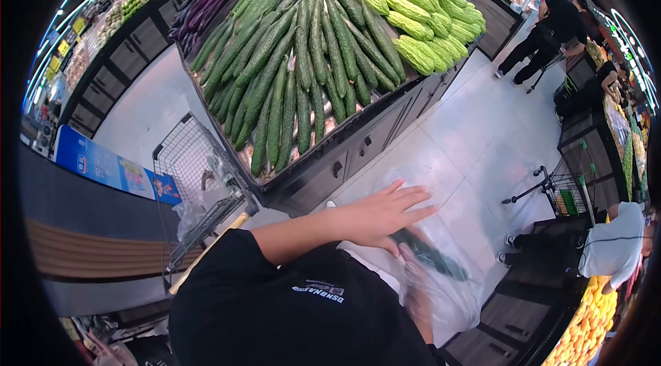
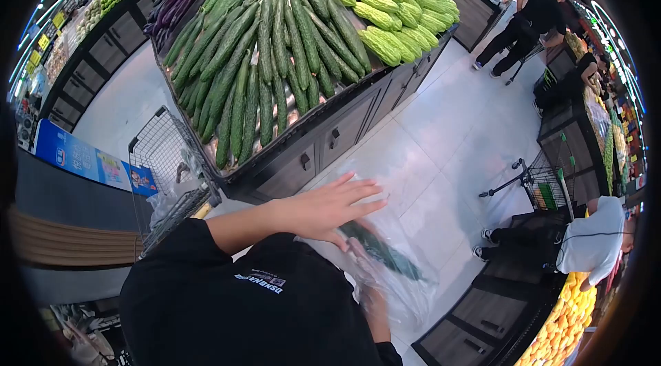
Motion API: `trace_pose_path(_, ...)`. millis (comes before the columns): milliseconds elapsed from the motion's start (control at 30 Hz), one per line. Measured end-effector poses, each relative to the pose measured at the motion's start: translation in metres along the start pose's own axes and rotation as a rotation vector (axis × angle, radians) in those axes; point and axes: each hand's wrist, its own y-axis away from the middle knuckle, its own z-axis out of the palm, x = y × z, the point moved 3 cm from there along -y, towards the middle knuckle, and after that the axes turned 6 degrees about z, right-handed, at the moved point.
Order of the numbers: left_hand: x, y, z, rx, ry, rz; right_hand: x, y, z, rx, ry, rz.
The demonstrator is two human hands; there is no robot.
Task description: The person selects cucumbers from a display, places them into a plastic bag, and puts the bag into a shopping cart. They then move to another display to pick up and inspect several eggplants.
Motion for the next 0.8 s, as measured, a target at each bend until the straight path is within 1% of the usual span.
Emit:
trace_pose_path(33, -0.017, -0.001, 0.004, 0.002, 0.000, -0.003, -0.003, -0.005, 0.001, -0.001, 0.000, 0.007)
trace_pose_path(100, -0.042, -0.001, 0.014, -0.101, 0.271, 0.073, -0.010, -0.019, 0.003, -0.011, 0.004, 0.024)
trace_pose_path(133, -0.052, -0.002, 0.018, -0.052, 0.384, 0.074, -0.013, -0.028, 0.005, -0.017, 0.010, 0.032)
trace_pose_path(167, -0.061, -0.003, 0.021, -0.048, 0.388, 0.069, -0.018, -0.038, 0.009, -0.024, 0.013, 0.038)
trace_pose_path(233, -0.078, -0.006, 0.022, 0.001, 0.464, -0.061, -0.029, -0.061, 0.018, -0.040, 0.020, 0.052)
trace_pose_path(267, -0.084, -0.009, 0.021, 0.007, 0.466, -0.064, -0.034, -0.071, 0.024, -0.055, 0.025, 0.053)
trace_pose_path(333, -0.098, -0.016, 0.007, 0.222, 0.391, -0.103, -0.044, -0.094, 0.037, -0.079, 0.034, 0.051)
trace_pose_path(367, -0.110, -0.017, 0.004, 0.227, 0.393, -0.100, -0.049, -0.106, 0.044, -0.092, 0.041, 0.049)
trace_pose_path(433, -0.132, -0.020, 0.004, 0.046, 0.526, -0.026, -0.059, -0.132, 0.060, -0.120, 0.049, 0.041)
trace_pose_path(567, -0.165, -0.023, -0.013, 0.102, 0.486, -0.076, -0.079, -0.179, 0.090, -0.166, 0.072, 0.031)
trace_pose_path(633, -0.171, -0.025, -0.033, 0.298, 0.516, -0.075, -0.086, -0.197, 0.103, -0.196, 0.085, 0.029)
trace_pose_path(667, -0.172, -0.026, -0.042, 0.305, 0.516, -0.079, -0.089, -0.206, 0.110, -0.211, 0.090, 0.030)
trace_pose_path(733, -0.168, -0.027, -0.069, 0.408, 0.522, -0.041, -0.096, -0.223, 0.122, -0.253, 0.099, 0.036)
trace_pose_path(800, -0.166, -0.026, -0.087, 0.449, 0.506, -0.023, -0.101, -0.241, 0.134, -0.302, 0.110, 0.040)
